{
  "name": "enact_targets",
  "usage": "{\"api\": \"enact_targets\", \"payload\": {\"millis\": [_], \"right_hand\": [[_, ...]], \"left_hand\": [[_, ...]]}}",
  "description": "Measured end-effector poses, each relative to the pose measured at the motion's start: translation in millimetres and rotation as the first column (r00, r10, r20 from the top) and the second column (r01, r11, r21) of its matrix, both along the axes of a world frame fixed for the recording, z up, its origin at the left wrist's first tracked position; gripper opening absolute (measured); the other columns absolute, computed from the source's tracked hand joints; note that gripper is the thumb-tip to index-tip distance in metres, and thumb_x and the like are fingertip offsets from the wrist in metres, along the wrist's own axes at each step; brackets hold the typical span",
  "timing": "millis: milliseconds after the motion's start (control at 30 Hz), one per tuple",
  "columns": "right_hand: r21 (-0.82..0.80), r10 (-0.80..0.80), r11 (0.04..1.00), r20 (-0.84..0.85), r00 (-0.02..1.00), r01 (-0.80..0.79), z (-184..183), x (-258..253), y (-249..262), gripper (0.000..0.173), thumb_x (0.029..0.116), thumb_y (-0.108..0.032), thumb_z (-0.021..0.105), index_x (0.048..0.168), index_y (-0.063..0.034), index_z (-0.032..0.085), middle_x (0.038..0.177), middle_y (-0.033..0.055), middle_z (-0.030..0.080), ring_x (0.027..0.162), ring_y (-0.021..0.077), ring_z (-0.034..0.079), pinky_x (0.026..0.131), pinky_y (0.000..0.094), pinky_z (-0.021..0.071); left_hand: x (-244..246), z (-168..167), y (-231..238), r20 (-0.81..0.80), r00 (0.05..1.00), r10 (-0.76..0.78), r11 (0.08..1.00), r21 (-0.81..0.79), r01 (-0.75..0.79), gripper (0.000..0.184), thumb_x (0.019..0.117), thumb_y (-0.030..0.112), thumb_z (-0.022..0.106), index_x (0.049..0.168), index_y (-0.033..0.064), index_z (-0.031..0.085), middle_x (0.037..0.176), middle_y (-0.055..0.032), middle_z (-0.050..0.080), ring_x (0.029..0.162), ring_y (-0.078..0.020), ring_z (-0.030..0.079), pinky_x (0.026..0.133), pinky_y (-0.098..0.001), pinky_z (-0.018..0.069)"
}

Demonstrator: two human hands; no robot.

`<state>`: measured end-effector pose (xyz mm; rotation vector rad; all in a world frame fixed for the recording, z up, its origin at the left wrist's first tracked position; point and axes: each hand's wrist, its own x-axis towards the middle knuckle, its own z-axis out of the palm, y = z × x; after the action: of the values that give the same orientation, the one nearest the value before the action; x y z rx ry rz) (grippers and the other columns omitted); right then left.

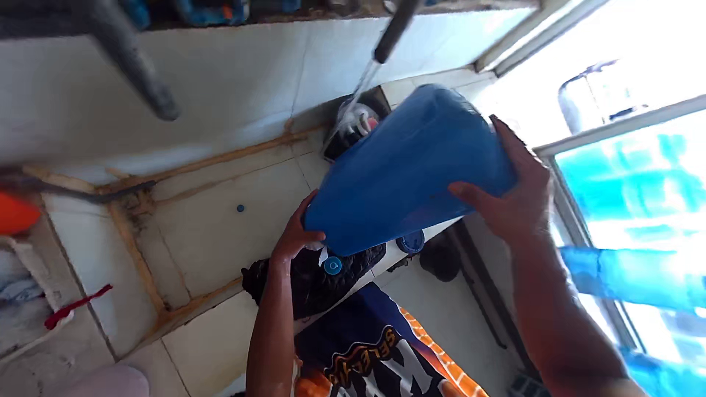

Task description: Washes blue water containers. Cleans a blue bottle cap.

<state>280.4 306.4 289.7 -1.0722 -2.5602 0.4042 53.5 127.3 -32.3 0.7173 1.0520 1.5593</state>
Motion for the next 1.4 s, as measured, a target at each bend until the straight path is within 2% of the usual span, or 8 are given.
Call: {"api": "enact_targets", "payload": {"millis": [67, 233, 533, 733, 967, 1100, 1233, 1400], "right_hand": [[-0.004, 0.050, 0.999, -0.068, 0.996, -0.050, -11, 4, 1, 0.092, 0.0842, -0.053, 0.078, 0.159, -0.0158, 0.039, 0.155, 0.0065, 0.050, 0.138, 0.0144, 0.052, 0.115, 0.0393, 0.0467], [0.001, 0.018, 1.000, -0.155, 0.988, -0.018, -9, 3, 4, 0.076, 0.0887, -0.047, 0.077, 0.152, -0.0134, 0.051, 0.152, 0.0037, 0.055, 0.139, 0.0121, 0.051, 0.118, 0.0381, 0.0441], [-0.049, 0.018, 0.998, -0.191, 0.982, -0.027, -27, 28, -1, 0.068, 0.0928, -0.046, 0.071, 0.152, -0.0190, 0.051, 0.155, 0.0023, 0.051, 0.145, 0.0176, 0.046, 0.119, 0.0476, 0.0402], [-0.179, 0.231, 0.953, -0.085, 0.969, -0.243, -36, 51, 27, 0.120, 0.0664, -0.034, 0.096, 0.164, -0.0210, 0.028, 0.168, 0.0087, 0.029, 0.154, 0.0281, 0.027, 0.124, 0.0514, 0.0311], [-0.290, 0.374, 0.864, -0.180, 0.910, -0.412, -34, 96, 82, 0.079, 0.0975, -0.025, 0.070, 0.164, -0.0145, 0.028, 0.169, 0.0119, 0.027, 0.155, 0.0275, 0.029, 0.125, 0.0466, 0.0284], [-0.212, 0.300, 0.918, -0.183, 0.936, -0.335, -55, 113, 86, 0.132, 0.0550, -0.027, 0.103, 0.163, -0.0205, 0.027, 0.168, 0.0126, 0.025, 0.150, 0.0396, 0.033, 0.104, 0.0642, 0.0482], [-0.181, 0.349, 0.886, -0.349, 0.870, -0.428, -73, 121, 108, 0.088, 0.0824, -0.033, 0.086, 0.158, -0.0214, 0.043, 0.162, 0.0087, 0.042, 0.147, 0.0288, 0.042, 0.116, 0.0515, 0.0427], [-0.170, 0.347, 0.889, -0.355, 0.868, -0.425, -45, 123, 112, 0.072, 0.0945, -0.043, 0.072, 0.157, -0.0230, 0.043, 0.160, 0.0064, 0.044, 0.147, 0.0259, 0.042, 0.118, 0.0501, 0.0399]], "left_hand": [[16, -11, 3, 0.011, 0.998, 0.062, 0.997, -0.054, -0.061, 0.110, 0.0641, 0.049, 0.093, 0.158, 0.0320, 0.038, 0.145, -0.0051, 0.058, 0.124, -0.0242, 0.062, 0.097, -0.0472, 0.0586], [20, -2, -5, -0.086, 0.985, 0.152, 0.985, -0.067, -0.158, 0.109, 0.0659, 0.075, 0.081, 0.144, 0.0048, 0.052, 0.120, -0.0080, 0.071, 0.105, -0.0171, 0.071, 0.089, -0.0387, 0.0620], [42, 4, -28, -0.112, 0.960, 0.257, 0.947, -0.167, -0.273, 0.111, 0.0646, 0.080, 0.077, 0.138, 0.0016, 0.052, 0.107, -0.0054, 0.072, 0.092, -0.0137, 0.072, 0.079, -0.0356, 0.0636], [54, 12, -36, -0.135, 0.943, 0.303, 0.898, -0.291, -0.330, 0.115, 0.0574, 0.085, 0.077, 0.133, 0.0028, 0.053, 0.100, -0.0055, 0.073, 0.086, -0.0142, 0.073, 0.074, -0.0362, 0.0638], [72, 55, -26, -0.259, 0.901, 0.348, 0.840, -0.341, -0.422, 0.106, 0.0598, 0.086, 0.075, 0.128, 0.0070, 0.055, 0.094, -0.0012, 0.073, 0.082, -0.0112, 0.073, 0.072, -0.0333, 0.0635], [108, 81, -2, -0.198, 0.872, 0.447, 0.798, -0.353, -0.489, 0.066, 0.0964, 0.072, 0.042, 0.123, 0.0152, 0.062, 0.099, -0.0003, 0.074, 0.088, -0.0120, 0.072, 0.074, -0.0363, 0.0629], [141, 87, -5, -0.223, 0.809, 0.543, 0.688, -0.434, -0.581, 0.063, 0.1026, 0.067, 0.028, 0.125, 0.0177, 0.060, 0.102, -0.0011, 0.073, 0.091, -0.0130, 0.072, 0.076, -0.0386, 0.0624], [153, 106, -30, -0.356, 0.766, 0.535, 0.726, -0.270, -0.632, 0.086, 0.0715, 0.085, 0.067, 0.126, 0.0187, 0.056, 0.097, 0.0068, 0.073, 0.088, -0.0059, 0.072, 0.075, -0.0313, 0.0627]]}}
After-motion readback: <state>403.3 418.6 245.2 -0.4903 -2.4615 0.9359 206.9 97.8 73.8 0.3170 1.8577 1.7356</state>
